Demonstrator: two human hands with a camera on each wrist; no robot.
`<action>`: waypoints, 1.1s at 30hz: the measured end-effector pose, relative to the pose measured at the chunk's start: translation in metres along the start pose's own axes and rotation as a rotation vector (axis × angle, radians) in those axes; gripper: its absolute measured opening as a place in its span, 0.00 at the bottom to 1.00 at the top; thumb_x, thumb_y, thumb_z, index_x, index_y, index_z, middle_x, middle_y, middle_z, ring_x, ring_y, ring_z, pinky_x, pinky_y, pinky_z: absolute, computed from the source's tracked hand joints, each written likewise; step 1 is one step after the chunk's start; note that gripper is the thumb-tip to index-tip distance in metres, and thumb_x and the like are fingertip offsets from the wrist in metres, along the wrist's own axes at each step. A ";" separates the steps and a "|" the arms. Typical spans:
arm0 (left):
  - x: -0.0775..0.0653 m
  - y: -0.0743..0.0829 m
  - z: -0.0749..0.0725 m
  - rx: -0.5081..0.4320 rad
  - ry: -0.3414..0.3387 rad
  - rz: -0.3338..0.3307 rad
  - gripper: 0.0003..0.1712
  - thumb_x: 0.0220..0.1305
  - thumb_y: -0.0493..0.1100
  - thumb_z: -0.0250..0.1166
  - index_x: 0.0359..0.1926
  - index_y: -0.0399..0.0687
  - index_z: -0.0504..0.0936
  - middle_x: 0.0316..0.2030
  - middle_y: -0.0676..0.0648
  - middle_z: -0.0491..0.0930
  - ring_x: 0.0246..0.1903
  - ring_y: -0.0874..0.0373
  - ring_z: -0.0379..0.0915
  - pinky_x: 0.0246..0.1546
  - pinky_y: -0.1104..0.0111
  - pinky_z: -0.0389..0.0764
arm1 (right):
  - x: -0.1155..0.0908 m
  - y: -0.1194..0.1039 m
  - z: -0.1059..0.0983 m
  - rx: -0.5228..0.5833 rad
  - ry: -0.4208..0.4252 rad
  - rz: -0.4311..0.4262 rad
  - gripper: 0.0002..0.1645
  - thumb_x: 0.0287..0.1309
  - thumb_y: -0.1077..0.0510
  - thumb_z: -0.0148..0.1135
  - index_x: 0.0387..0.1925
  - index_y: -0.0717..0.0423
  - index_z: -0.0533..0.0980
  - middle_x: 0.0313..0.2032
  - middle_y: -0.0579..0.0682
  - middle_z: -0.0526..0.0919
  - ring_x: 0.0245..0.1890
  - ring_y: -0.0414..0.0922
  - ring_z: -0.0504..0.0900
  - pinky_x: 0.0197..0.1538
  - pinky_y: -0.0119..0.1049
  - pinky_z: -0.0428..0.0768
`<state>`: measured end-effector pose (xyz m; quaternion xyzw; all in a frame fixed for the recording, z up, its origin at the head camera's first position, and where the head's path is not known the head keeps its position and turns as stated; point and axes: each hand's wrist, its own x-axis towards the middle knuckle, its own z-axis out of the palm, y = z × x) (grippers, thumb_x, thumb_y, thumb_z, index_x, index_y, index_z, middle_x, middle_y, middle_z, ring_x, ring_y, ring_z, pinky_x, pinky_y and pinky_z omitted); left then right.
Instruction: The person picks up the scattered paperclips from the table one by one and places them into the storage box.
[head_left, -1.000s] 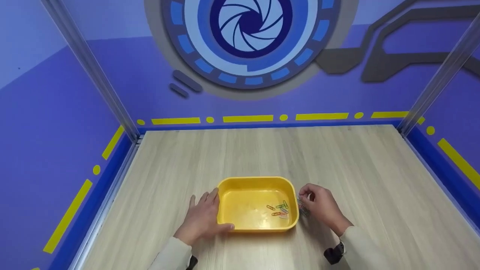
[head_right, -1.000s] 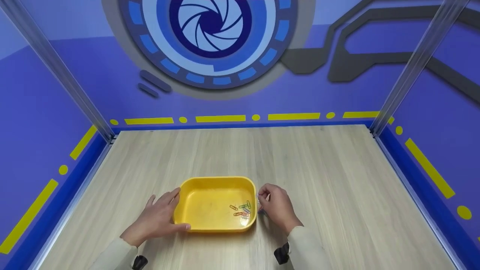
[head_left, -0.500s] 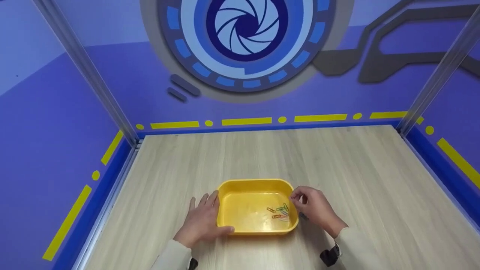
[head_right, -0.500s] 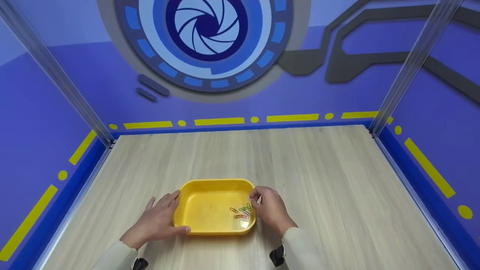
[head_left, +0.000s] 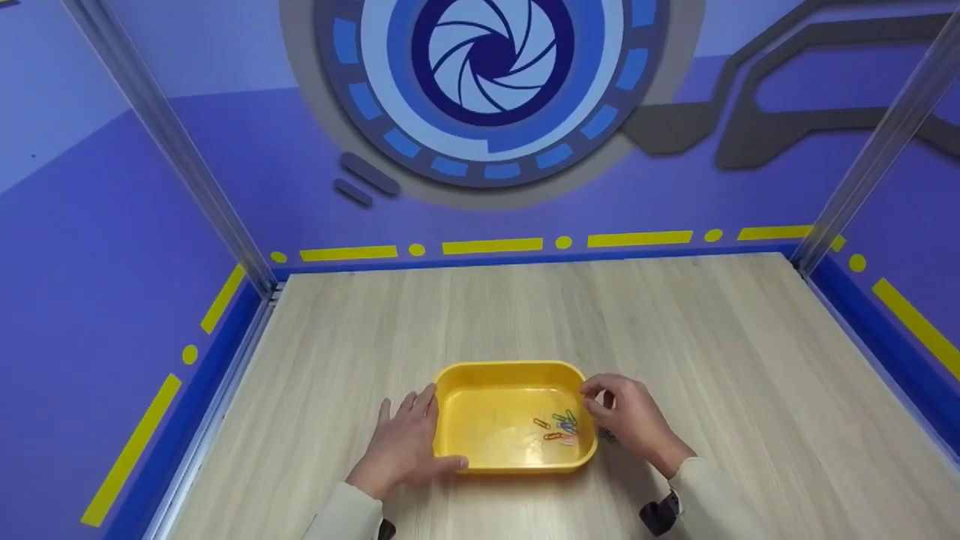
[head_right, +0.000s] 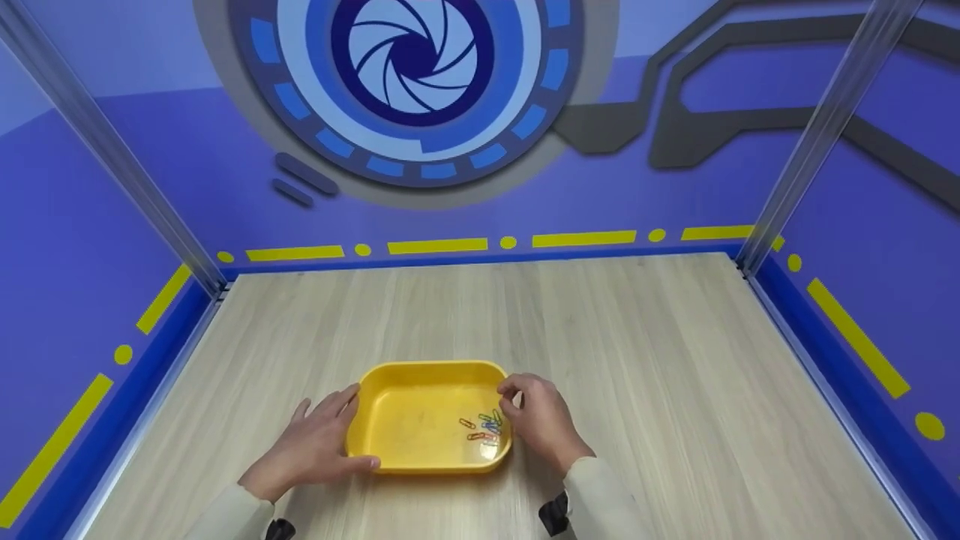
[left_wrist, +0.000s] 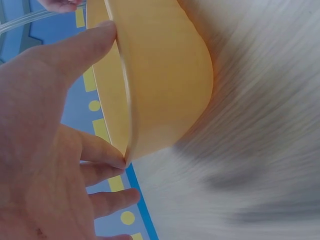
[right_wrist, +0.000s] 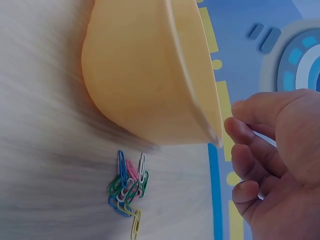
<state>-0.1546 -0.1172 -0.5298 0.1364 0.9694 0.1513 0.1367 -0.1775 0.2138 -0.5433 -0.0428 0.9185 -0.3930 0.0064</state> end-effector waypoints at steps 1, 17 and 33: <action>0.000 0.000 -0.001 0.001 -0.001 0.000 0.62 0.48 0.71 0.67 0.74 0.42 0.53 0.73 0.43 0.55 0.71 0.40 0.53 0.68 0.34 0.45 | 0.000 0.000 -0.001 0.006 0.009 0.007 0.09 0.55 0.65 0.67 0.35 0.49 0.82 0.32 0.43 0.81 0.30 0.41 0.73 0.29 0.26 0.74; -0.004 -0.002 -0.005 0.027 -0.003 0.010 0.62 0.48 0.71 0.67 0.73 0.39 0.55 0.73 0.43 0.56 0.70 0.39 0.54 0.66 0.33 0.48 | -0.004 0.024 -0.013 -0.037 0.047 0.097 0.08 0.61 0.60 0.62 0.42 0.51 0.80 0.38 0.46 0.80 0.34 0.42 0.72 0.30 0.27 0.73; 0.001 -0.001 0.003 -0.022 -0.018 -0.035 0.64 0.46 0.72 0.68 0.74 0.43 0.53 0.74 0.44 0.54 0.71 0.40 0.52 0.69 0.35 0.46 | -0.004 0.058 -0.013 -0.119 -0.007 0.232 0.06 0.57 0.63 0.64 0.38 0.53 0.81 0.34 0.47 0.80 0.33 0.43 0.73 0.33 0.32 0.74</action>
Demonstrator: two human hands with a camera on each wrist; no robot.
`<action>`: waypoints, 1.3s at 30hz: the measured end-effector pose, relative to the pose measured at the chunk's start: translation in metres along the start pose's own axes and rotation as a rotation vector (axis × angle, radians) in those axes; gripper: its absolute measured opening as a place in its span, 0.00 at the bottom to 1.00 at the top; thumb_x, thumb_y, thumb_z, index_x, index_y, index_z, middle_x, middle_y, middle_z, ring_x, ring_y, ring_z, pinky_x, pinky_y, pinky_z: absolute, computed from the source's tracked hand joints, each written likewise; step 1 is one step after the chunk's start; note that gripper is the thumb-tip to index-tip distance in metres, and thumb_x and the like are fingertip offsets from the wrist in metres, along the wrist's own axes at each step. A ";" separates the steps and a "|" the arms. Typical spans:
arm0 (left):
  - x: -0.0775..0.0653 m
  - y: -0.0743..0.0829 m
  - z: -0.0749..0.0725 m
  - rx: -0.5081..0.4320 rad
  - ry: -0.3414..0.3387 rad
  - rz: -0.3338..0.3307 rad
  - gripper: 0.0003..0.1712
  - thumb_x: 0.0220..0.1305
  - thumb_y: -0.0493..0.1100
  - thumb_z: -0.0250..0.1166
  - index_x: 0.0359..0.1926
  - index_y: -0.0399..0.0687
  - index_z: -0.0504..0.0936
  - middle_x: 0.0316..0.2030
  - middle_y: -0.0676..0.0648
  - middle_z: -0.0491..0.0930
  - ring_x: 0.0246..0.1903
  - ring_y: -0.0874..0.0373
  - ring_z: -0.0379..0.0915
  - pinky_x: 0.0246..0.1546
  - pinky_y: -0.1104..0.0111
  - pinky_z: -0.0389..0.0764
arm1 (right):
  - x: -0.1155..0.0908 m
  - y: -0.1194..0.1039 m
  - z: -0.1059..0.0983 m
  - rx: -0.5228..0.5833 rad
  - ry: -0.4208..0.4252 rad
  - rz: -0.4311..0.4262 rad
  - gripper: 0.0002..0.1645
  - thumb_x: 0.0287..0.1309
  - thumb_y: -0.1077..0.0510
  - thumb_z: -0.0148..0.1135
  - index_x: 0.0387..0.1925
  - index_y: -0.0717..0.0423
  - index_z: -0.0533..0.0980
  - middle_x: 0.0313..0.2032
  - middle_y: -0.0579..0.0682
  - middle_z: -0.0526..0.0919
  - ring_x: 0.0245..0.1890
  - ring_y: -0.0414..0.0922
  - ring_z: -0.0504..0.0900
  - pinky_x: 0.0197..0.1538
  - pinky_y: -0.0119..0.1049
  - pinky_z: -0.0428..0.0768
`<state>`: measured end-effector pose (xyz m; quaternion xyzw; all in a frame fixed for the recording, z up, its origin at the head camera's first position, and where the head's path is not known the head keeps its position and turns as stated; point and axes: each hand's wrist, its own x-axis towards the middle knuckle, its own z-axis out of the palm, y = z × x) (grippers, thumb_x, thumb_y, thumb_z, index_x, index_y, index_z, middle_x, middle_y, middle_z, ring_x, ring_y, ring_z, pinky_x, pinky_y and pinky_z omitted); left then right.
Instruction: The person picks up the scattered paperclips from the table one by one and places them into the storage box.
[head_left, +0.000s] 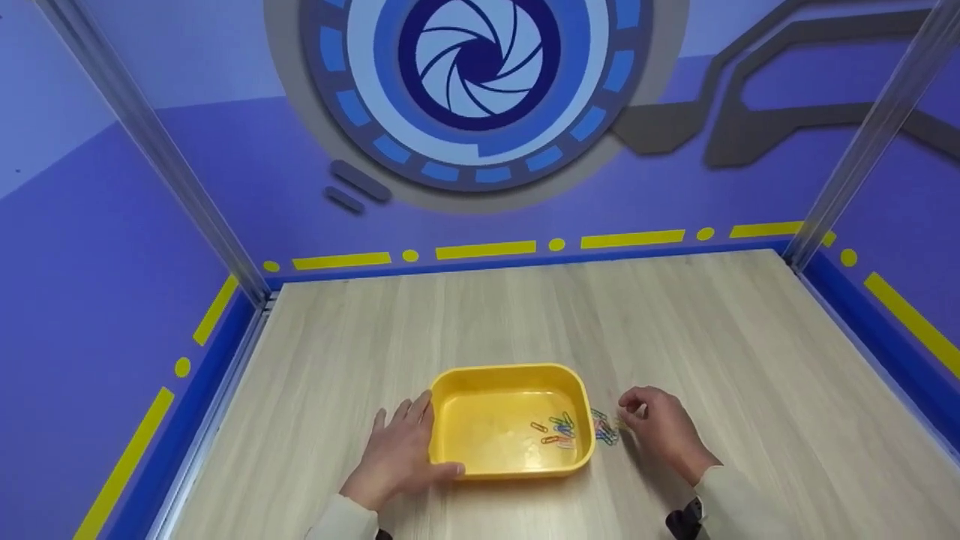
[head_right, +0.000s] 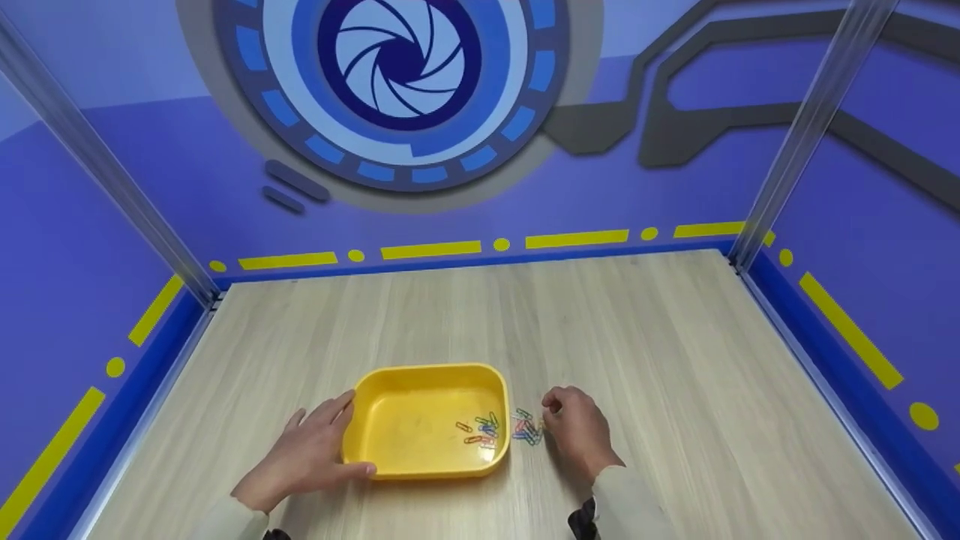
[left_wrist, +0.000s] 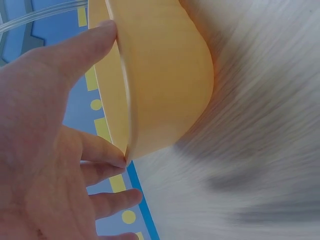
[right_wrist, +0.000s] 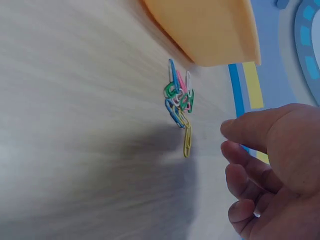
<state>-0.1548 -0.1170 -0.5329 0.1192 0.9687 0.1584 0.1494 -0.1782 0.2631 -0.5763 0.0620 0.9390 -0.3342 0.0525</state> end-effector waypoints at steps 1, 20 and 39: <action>0.000 0.000 0.000 0.002 0.002 0.004 0.64 0.46 0.72 0.68 0.74 0.43 0.53 0.74 0.44 0.54 0.71 0.40 0.52 0.69 0.36 0.46 | 0.001 0.001 0.001 -0.004 -0.004 0.006 0.06 0.57 0.63 0.65 0.37 0.53 0.81 0.34 0.47 0.79 0.33 0.43 0.73 0.33 0.32 0.74; 0.000 0.000 -0.002 0.019 0.026 0.062 0.62 0.47 0.71 0.68 0.73 0.40 0.54 0.73 0.42 0.56 0.71 0.38 0.52 0.68 0.36 0.49 | 0.002 0.016 0.016 -0.073 -0.017 0.016 0.06 0.54 0.67 0.65 0.32 0.53 0.80 0.30 0.47 0.77 0.32 0.43 0.72 0.36 0.36 0.72; 0.001 -0.002 -0.001 -0.005 0.017 0.019 0.64 0.46 0.72 0.69 0.74 0.44 0.52 0.74 0.44 0.55 0.72 0.39 0.50 0.69 0.36 0.46 | 0.004 0.011 0.014 -0.045 -0.031 0.022 0.05 0.54 0.67 0.63 0.33 0.56 0.79 0.29 0.47 0.76 0.31 0.43 0.72 0.34 0.34 0.71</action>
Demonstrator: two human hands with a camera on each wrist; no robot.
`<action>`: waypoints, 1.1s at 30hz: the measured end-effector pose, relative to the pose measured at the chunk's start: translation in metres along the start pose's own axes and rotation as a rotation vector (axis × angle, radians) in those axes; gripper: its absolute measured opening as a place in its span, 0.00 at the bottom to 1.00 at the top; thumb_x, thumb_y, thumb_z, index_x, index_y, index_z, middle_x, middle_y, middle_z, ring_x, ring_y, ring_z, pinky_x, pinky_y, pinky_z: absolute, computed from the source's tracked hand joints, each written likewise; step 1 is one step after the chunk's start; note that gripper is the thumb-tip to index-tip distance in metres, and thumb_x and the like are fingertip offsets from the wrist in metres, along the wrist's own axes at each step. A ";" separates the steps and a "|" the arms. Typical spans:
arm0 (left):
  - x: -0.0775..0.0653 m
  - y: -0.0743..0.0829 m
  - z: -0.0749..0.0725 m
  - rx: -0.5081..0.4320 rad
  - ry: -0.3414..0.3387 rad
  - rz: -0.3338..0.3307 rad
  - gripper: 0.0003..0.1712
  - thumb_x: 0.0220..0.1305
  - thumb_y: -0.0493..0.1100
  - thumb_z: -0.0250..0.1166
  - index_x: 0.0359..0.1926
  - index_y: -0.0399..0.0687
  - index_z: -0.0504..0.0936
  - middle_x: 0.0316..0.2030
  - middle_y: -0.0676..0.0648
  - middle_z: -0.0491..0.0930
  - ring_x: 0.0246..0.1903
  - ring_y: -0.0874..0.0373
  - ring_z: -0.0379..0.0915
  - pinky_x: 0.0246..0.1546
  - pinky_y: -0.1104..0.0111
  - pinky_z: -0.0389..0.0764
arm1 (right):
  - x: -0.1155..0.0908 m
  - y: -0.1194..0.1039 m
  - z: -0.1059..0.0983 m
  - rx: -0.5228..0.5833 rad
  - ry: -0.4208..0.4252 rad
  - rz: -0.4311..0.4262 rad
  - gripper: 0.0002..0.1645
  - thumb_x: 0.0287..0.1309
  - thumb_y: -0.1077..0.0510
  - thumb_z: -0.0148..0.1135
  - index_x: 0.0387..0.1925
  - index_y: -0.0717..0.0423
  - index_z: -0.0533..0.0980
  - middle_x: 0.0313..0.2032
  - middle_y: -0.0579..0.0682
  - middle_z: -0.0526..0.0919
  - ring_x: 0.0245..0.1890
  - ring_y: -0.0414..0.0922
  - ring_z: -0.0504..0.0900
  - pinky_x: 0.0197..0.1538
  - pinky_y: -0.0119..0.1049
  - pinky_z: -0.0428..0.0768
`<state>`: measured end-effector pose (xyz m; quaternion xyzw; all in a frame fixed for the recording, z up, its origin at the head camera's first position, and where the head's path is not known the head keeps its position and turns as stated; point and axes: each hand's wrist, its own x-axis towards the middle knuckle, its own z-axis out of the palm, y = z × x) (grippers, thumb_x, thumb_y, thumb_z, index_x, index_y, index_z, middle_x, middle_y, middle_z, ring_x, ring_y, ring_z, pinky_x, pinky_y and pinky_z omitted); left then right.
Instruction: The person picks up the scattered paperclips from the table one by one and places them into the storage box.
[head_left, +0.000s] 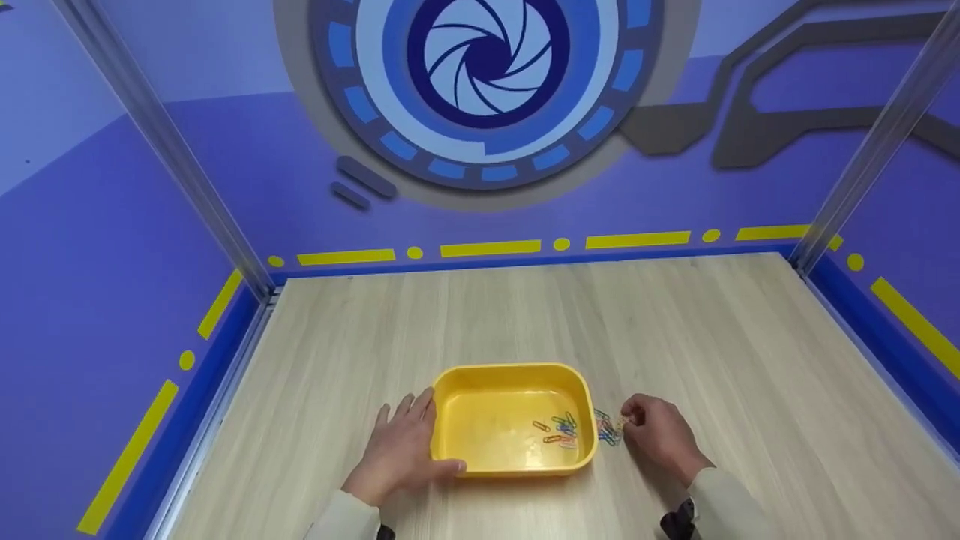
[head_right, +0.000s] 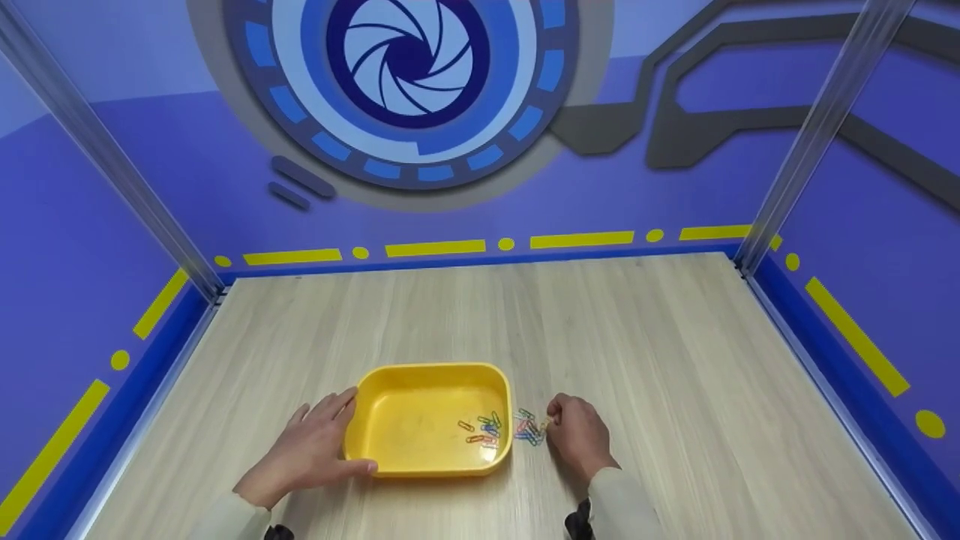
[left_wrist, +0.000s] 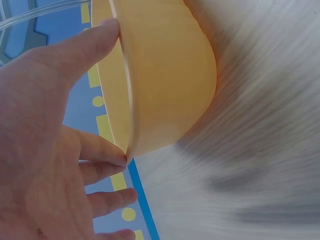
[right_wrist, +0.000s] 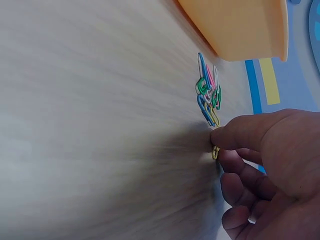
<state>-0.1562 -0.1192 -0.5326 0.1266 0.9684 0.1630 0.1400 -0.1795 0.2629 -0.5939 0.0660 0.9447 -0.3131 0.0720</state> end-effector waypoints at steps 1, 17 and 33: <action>0.000 0.000 0.000 -0.001 0.001 -0.001 0.64 0.46 0.71 0.69 0.74 0.44 0.53 0.74 0.44 0.55 0.72 0.39 0.50 0.69 0.36 0.46 | -0.001 0.000 0.000 -0.004 0.005 -0.006 0.05 0.54 0.66 0.64 0.34 0.56 0.79 0.29 0.47 0.76 0.31 0.43 0.72 0.35 0.34 0.72; -0.004 -0.002 0.001 -0.021 0.017 0.013 0.63 0.46 0.70 0.69 0.74 0.42 0.53 0.73 0.42 0.56 0.71 0.38 0.51 0.68 0.36 0.48 | -0.005 -0.001 0.002 0.014 0.005 0.029 0.04 0.54 0.66 0.62 0.31 0.56 0.76 0.28 0.48 0.74 0.32 0.44 0.71 0.34 0.33 0.71; -0.003 -0.003 0.009 -0.028 0.060 -0.002 0.62 0.49 0.72 0.66 0.75 0.44 0.52 0.74 0.43 0.54 0.73 0.40 0.50 0.69 0.37 0.46 | -0.006 -0.006 -0.008 0.102 0.013 0.011 0.03 0.58 0.65 0.60 0.34 0.55 0.78 0.29 0.47 0.76 0.29 0.42 0.72 0.26 0.29 0.71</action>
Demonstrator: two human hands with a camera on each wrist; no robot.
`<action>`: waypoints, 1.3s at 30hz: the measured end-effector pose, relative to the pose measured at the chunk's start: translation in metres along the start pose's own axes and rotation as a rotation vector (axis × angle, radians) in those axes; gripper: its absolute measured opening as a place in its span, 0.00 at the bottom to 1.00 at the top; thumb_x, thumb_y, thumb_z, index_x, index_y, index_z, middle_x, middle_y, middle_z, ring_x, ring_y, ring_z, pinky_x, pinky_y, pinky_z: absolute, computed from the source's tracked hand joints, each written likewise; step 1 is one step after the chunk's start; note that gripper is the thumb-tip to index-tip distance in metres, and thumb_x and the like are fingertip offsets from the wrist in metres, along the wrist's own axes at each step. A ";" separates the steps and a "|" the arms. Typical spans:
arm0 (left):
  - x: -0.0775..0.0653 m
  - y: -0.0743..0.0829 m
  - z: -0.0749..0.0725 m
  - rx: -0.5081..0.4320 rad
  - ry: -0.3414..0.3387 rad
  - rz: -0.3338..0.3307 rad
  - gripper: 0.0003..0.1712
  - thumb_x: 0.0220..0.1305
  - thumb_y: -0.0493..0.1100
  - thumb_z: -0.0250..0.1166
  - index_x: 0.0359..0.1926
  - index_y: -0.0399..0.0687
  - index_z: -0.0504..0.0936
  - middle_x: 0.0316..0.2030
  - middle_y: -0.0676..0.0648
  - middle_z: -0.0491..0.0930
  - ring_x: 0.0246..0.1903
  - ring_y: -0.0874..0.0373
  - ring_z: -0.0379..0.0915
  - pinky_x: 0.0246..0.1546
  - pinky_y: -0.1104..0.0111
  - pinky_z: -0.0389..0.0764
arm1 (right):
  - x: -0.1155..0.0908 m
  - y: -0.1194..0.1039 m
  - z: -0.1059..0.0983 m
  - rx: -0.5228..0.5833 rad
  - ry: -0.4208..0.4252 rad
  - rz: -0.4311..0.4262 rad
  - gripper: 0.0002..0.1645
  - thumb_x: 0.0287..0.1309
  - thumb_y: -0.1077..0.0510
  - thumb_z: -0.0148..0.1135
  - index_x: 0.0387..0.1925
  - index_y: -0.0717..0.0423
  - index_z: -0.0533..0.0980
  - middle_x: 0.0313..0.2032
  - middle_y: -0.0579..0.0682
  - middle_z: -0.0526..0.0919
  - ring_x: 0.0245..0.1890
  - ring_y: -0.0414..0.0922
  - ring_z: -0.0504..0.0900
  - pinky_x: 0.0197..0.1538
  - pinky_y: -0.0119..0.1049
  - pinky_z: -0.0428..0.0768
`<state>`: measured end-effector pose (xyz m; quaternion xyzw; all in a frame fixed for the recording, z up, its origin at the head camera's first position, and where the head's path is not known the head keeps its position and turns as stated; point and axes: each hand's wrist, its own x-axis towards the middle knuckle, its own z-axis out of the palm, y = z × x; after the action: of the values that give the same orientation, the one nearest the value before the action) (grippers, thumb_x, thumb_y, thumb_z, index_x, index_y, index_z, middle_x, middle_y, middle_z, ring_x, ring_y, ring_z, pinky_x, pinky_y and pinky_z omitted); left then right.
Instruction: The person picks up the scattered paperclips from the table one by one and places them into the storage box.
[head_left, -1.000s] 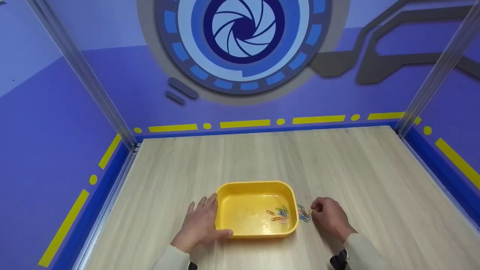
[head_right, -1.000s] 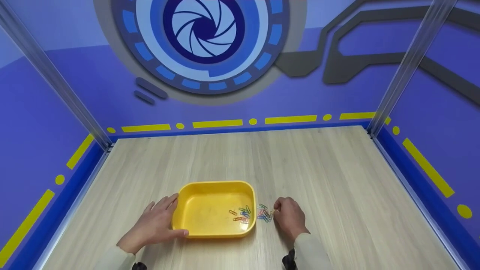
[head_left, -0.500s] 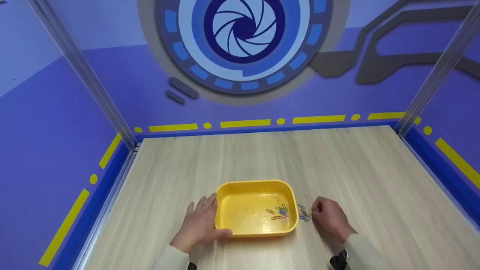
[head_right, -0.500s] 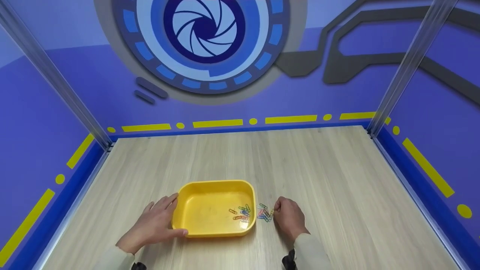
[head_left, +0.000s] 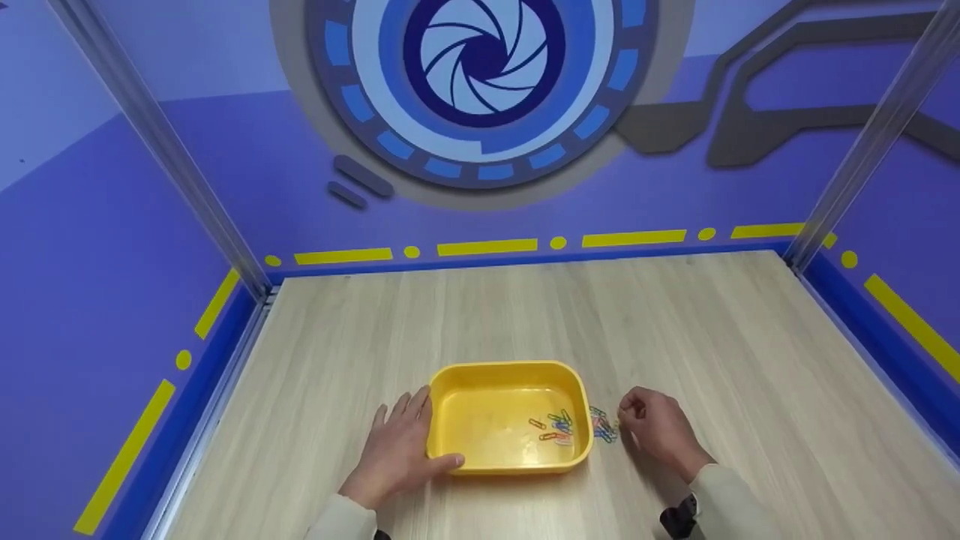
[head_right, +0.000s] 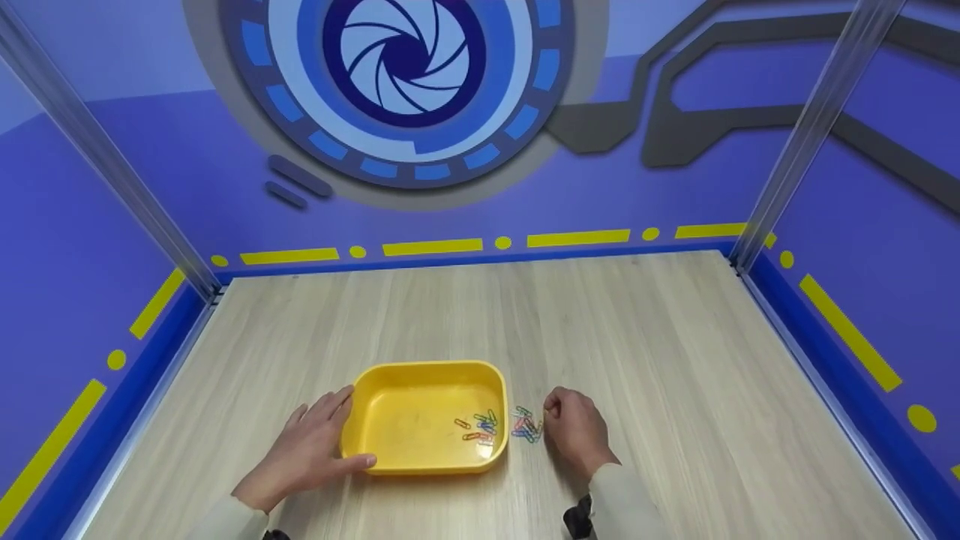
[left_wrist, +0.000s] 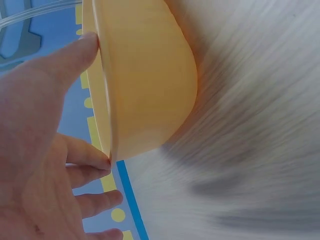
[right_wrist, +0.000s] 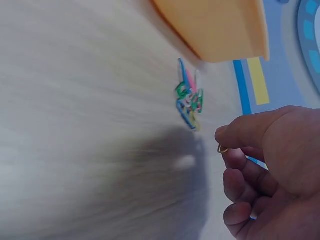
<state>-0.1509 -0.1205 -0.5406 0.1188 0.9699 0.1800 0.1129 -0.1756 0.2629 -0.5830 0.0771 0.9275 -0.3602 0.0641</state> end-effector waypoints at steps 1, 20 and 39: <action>0.000 0.000 0.000 0.000 0.005 0.003 0.62 0.48 0.72 0.66 0.75 0.44 0.52 0.74 0.43 0.54 0.72 0.40 0.50 0.69 0.37 0.46 | 0.000 -0.002 -0.001 0.006 0.006 -0.003 0.04 0.58 0.65 0.60 0.34 0.55 0.78 0.28 0.47 0.76 0.29 0.42 0.72 0.26 0.29 0.71; -0.002 -0.006 -0.001 -0.004 -0.005 -0.038 0.65 0.44 0.74 0.68 0.75 0.48 0.52 0.74 0.45 0.54 0.73 0.41 0.50 0.70 0.37 0.44 | -0.008 -0.050 -0.004 0.051 0.038 -0.197 0.05 0.56 0.64 0.64 0.33 0.51 0.80 0.28 0.43 0.77 0.30 0.41 0.71 0.28 0.27 0.71; -0.006 -0.011 -0.001 -0.016 0.035 0.024 0.64 0.44 0.71 0.70 0.74 0.44 0.54 0.73 0.44 0.57 0.71 0.41 0.53 0.67 0.35 0.49 | -0.012 -0.075 0.009 0.089 -0.017 -0.307 0.09 0.53 0.67 0.64 0.31 0.50 0.79 0.28 0.42 0.77 0.30 0.40 0.72 0.31 0.26 0.73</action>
<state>-0.1480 -0.1321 -0.5423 0.1262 0.9688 0.1911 0.0949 -0.1771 0.2011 -0.5380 -0.0657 0.9110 -0.4070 0.0125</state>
